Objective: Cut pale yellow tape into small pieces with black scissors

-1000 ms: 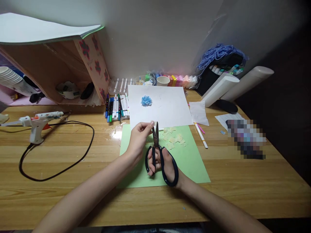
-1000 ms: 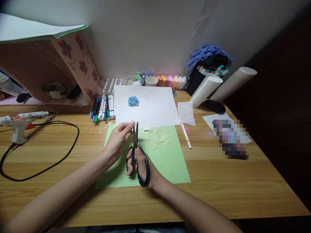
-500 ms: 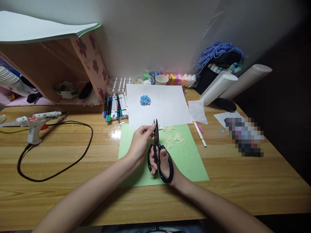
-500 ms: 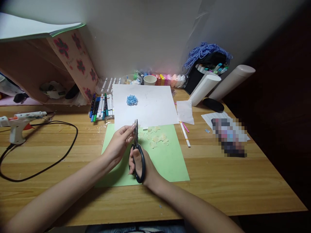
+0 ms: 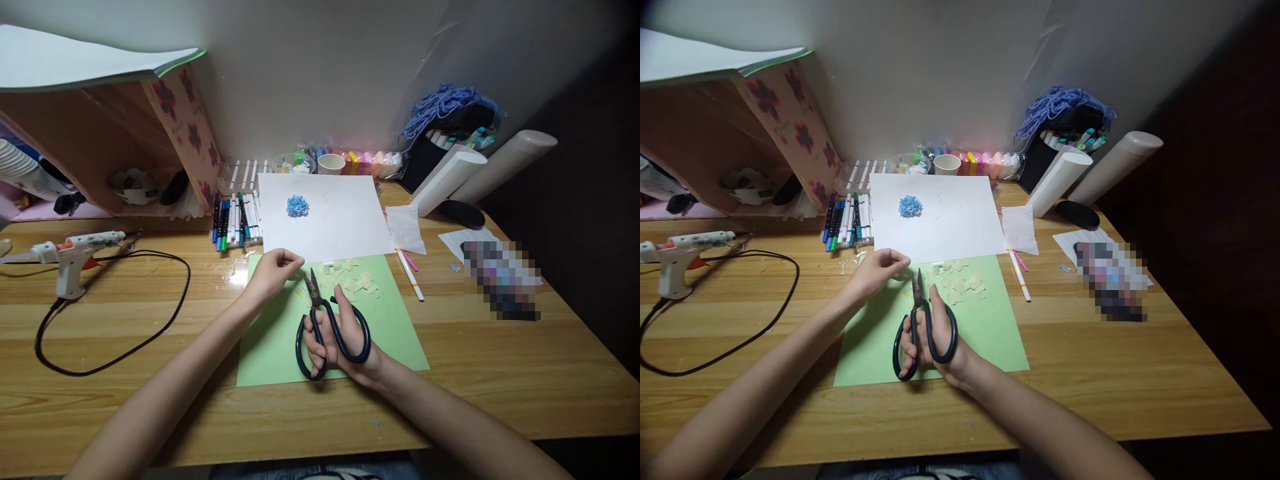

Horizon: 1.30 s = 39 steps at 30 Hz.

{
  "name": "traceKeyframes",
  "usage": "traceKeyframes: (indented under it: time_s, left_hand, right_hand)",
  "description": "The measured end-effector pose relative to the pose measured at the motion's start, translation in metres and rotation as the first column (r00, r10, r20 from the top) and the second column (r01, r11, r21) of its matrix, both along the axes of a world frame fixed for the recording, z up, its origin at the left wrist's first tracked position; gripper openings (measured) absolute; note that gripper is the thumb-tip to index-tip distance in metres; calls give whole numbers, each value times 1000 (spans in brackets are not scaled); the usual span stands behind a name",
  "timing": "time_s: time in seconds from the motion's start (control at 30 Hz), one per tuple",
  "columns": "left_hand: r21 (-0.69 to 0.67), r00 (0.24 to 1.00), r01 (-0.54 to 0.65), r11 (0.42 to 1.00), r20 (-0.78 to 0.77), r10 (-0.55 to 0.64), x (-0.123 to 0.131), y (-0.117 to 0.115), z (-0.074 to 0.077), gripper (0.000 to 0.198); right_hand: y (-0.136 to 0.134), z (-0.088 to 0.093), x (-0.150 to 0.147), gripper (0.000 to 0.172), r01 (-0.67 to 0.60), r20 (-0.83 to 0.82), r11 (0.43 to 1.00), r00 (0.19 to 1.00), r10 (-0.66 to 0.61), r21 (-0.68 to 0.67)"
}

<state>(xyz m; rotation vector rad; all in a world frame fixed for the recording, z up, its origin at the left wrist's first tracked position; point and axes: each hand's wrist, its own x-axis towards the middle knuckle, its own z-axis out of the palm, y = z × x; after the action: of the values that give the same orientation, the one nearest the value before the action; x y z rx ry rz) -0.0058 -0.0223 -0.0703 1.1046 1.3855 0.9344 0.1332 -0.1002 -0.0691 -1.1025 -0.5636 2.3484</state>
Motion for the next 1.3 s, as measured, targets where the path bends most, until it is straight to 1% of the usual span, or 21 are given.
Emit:
traceKeyframes:
  time_s: [0.07,0.17,0.23,0.27,0.33,0.4,0.5,0.57,0.6,0.67,0.77,0.87,0.97,1.03,1.1,1.17,1.2,1.23,1.3]
  left_hand:
    - [67,982,111,992,-160,-100,-8,5,-4,17]
    - [149,908,246,958,-380,-175,-12,6,-2,15]
    - [210,848,309,928,-502,-169,-11,4,3,15]
    - [238,819,335,912,-552,-157,-9,2,7,15]
    - [272,762,392,879,-632,-144,-6,-1,14,17]
    - [243,698,482,842,-687,-202,-2,-5,19,15]
    - [100,569,609,786,-746,-346,1,-11,22,16]
    - [28,503,637,770,-773,-387,1,-14,20,17]
    - [9,486,641,767,-778,-397,1,-15,20,16]
    - [-9,481,649,760,-770,-420,1,-16,18,14]
    - [-3,521,646,763,-729,-444,0,-14,16,14]
    - [42,591,607,793,-691,-416,3,-11,15,16]
    - [97,616,583,806,-700,-362,12,-12,14,14]
    - [151,601,586,796,-740,-301,23,-14,13,14]
    - [183,559,617,766,-786,-262,37,-18,13,15]
    - [164,501,660,733,-823,-268,49,-21,10,16]
    - [147,479,670,727,-834,-274,55,-22,9,16]
    - [131,468,671,730,-838,-280,59,-22,7,15]
    - [114,480,661,742,-824,-302,63,-22,5,11]
  right_hand:
    - [1,7,4,76,-4,-33,1000,999,4,-5]
    - [9,17,16,74,44,-82,994,996,-36,97]
    - [19,23,32,74,80,-87,976,994,-64,204]
    - [25,26,41,73,126,-64,954,992,-112,270]
    - [38,30,63,70,183,32,898,977,-213,400]
    - [49,31,84,70,204,103,852,953,-287,481]
    - [56,26,104,69,243,134,840,928,-346,485]
    - [57,21,109,68,281,128,839,917,-379,466]
    - [56,19,110,68,291,125,841,915,-384,455]
    - [54,16,110,69,301,121,847,914,-387,439]
    - [51,16,110,70,292,110,856,923,-370,426]
    - [51,18,112,70,295,93,860,927,-363,417]
    - [52,20,116,69,320,90,845,916,-392,428]
    - [54,21,118,68,331,98,833,906,-412,443]
    - [54,23,118,68,331,112,828,900,-421,453]
    - [54,24,118,69,324,121,828,900,-419,458]
    - [54,24,118,70,321,120,829,902,-416,458]
    - [53,25,118,71,319,116,831,904,-411,456]
    - [52,25,117,70,321,101,835,909,-403,447]
